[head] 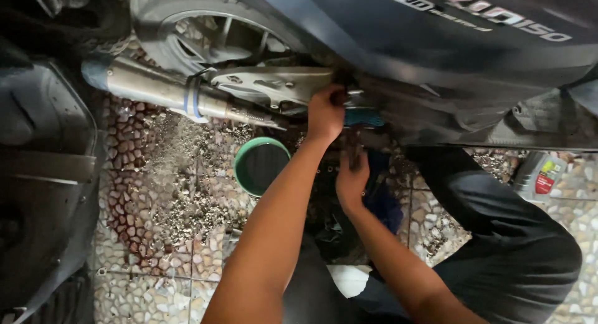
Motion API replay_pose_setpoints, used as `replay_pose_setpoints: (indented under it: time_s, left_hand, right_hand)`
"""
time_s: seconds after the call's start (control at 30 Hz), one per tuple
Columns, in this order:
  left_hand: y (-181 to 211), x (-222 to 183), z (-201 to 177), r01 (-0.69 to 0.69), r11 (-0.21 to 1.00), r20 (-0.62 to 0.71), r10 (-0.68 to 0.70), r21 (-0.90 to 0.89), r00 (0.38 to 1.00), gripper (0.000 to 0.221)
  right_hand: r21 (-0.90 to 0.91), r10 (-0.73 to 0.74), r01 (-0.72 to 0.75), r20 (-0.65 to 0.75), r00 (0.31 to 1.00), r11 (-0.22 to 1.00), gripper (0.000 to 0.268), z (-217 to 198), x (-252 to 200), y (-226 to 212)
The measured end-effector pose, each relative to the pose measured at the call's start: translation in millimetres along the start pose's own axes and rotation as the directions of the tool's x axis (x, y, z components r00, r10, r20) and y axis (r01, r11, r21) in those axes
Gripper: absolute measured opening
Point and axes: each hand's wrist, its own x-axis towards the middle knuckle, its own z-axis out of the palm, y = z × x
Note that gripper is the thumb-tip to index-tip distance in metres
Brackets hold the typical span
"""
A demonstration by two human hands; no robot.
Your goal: The person sits on the floor and uses a wrench to tighten a bolt on the lower engine area of a motorcycle. A green bowl is placed underneath to catch drips, and a bottle of oil is visible nearby.
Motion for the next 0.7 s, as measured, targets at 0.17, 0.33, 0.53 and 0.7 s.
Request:
replay_pose_setpoints:
  time_s: [0.17,0.33,0.53,0.7]
  left_hand:
    - [-0.4,-10.0,-4.3,-0.066,0.998,-0.023,0.066,-0.003,0.998,0.020]
    - [15.9,-12.8,-26.2,0.032,0.999,0.041,-0.031,-0.022,0.999,0.013]
    - [-24.7,-8.3,-16.9,-0.154,0.987,-0.004,0.154,-0.038,0.988,0.011]
    - [-5.0,-9.6,-21.0,0.104,0.991,0.091,-0.096,-0.081,0.991,0.014]
  right_hand:
    - [-0.248,0.233,-0.204,0.094,0.968,0.947,0.019,-86.7,-57.5,41.0]
    - [-0.477,0.439,-0.262,0.311,0.843,0.839,0.021,-167.4,-90.4,36.3]
    - [-0.639,0.495,0.200,0.726,0.478,0.743,0.023,-233.1,-32.8,18.8]
    - [-0.775,0.480,0.246,0.572,0.665,0.582,0.033,-221.2,-18.1,79.5]
